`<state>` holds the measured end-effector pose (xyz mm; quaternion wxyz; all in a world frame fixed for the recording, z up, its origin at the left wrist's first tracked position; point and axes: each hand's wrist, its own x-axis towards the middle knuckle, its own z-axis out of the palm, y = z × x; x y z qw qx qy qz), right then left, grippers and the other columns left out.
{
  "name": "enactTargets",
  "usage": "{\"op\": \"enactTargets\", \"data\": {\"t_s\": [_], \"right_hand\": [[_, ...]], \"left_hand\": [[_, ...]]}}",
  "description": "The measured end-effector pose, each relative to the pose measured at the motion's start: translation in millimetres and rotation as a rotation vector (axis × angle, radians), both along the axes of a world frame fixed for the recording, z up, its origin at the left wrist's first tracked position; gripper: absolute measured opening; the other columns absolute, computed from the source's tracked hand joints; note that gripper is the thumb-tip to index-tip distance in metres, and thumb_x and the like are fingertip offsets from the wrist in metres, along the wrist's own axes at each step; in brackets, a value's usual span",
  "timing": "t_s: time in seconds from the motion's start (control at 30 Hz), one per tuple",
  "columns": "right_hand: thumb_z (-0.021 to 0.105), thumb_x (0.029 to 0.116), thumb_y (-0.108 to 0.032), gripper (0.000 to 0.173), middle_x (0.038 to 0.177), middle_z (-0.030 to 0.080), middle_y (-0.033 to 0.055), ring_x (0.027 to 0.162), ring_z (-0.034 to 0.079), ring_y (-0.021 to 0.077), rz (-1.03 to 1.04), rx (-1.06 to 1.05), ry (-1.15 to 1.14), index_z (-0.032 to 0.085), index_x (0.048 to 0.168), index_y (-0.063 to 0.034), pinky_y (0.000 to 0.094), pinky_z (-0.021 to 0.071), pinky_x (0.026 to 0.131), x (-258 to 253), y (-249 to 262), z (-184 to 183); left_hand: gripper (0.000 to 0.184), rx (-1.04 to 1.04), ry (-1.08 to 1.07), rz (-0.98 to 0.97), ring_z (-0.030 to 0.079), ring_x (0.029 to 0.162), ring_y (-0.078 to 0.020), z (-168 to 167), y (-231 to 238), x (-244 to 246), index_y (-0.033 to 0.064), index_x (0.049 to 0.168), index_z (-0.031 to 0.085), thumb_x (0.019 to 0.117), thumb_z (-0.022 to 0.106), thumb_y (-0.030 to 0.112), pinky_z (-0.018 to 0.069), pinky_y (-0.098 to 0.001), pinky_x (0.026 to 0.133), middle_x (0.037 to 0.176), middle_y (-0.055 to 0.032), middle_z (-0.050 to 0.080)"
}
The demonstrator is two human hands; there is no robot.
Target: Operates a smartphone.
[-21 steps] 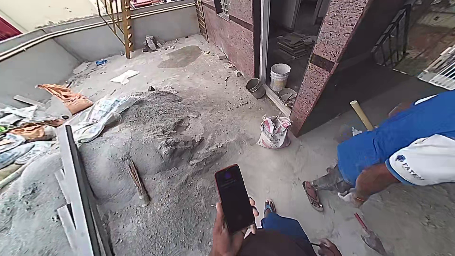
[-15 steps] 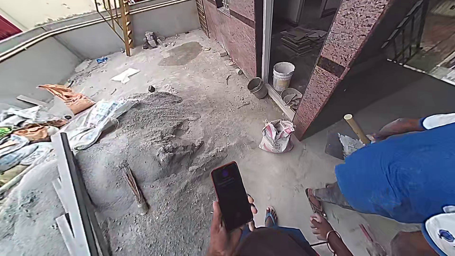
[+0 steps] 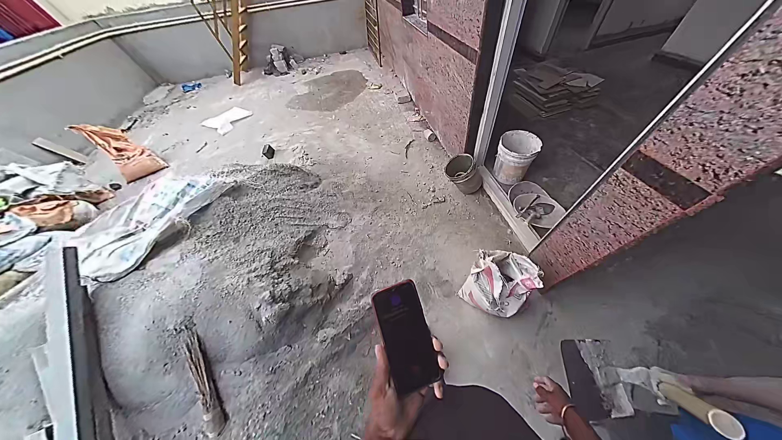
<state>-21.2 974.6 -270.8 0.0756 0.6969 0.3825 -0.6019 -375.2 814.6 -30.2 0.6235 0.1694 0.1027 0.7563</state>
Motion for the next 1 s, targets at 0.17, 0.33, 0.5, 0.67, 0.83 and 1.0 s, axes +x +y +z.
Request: {"op": "enactTargets", "data": {"t_s": [0.17,0.33,0.5,0.67,0.83,1.0], "right_hand": [[0.051,0.1094,-0.023,0.048,0.135,0.06,0.0301,0.113,0.066,0.0413,0.098,0.011,-0.03,0.043,0.151,-0.0007,0.0543,0.0544,0.095,-53.8,64.9,18.5],[0.05,0.1103,-0.023,0.045,0.134,0.06,0.0312,0.114,0.066,0.0454,-0.043,0.096,0.011,0.043,0.151,-0.0054,0.0582,0.0552,0.093,-132.3,159.3,45.0],[0.049,0.1105,-0.021,0.045,0.133,0.061,0.0302,0.114,0.066,0.045,-0.031,0.103,0.035,0.043,0.152,-0.0054,0.0591,0.0538,0.093,-198.6,252.5,27.3],[0.05,0.1098,-0.018,0.046,0.137,0.058,0.0315,0.118,0.065,0.0453,0.061,0.009,0.017,0.042,0.151,-0.0003,0.0582,0.0542,0.096,-246.5,349.3,-27.5],[0.049,0.1103,-0.022,0.04,0.129,0.063,0.0258,0.106,0.066,0.035,0.155,-0.034,0.013,0.05,0.145,-0.003,0.0502,0.0553,0.089,-296.4,475.0,-17.7],[0.052,0.1097,-0.021,0.046,0.134,0.061,0.0298,0.115,0.066,0.0448,0.141,0.084,0.082,0.043,0.151,-0.0041,0.0578,0.0546,0.093,-387.1,653.5,20.4]], "left_hand": [[0.076,0.022,0.028,-0.011,0.069,0.106,-0.036,23.0,87.6,-91.4,0.0166,0.138,0.062,0.0904,0.05,0.075,0.06,-0.0439,0.078,0.131,-0.0233,0.064],[0.078,0.03,0.078,-0.017,0.069,0.106,-0.0348,32.9,163.1,-173.8,0.016,0.137,0.062,0.0892,0.05,0.077,0.0597,-0.044,0.079,0.131,-0.0223,0.064],[0.079,0.028,0.054,0.048,0.069,0.106,-0.0355,21.1,238.9,-227.9,0.0153,0.138,0.062,0.0898,0.049,0.077,0.0595,-0.0446,0.079,0.132,-0.0226,0.063],[0.079,-0.005,0.04,0.164,0.07,0.105,-0.0355,11.5,337.4,-268.0,0.0146,0.135,0.064,0.0889,0.049,0.077,0.0599,-0.0442,0.076,0.129,-0.0226,0.065],[0.076,-0.041,0.054,0.245,0.07,0.104,-0.0365,16.6,460.4,-314.4,0.0144,0.135,0.063,0.0899,0.051,0.075,0.0603,-0.0448,0.076,0.129,-0.0238,0.065],[0.076,-0.052,0.121,0.223,0.069,0.108,-0.0353,51.0,569.9,-371.0,0.0162,0.137,0.062,0.0904,0.051,0.074,0.0597,-0.0445,0.08,0.132,-0.0228,0.064]]}}
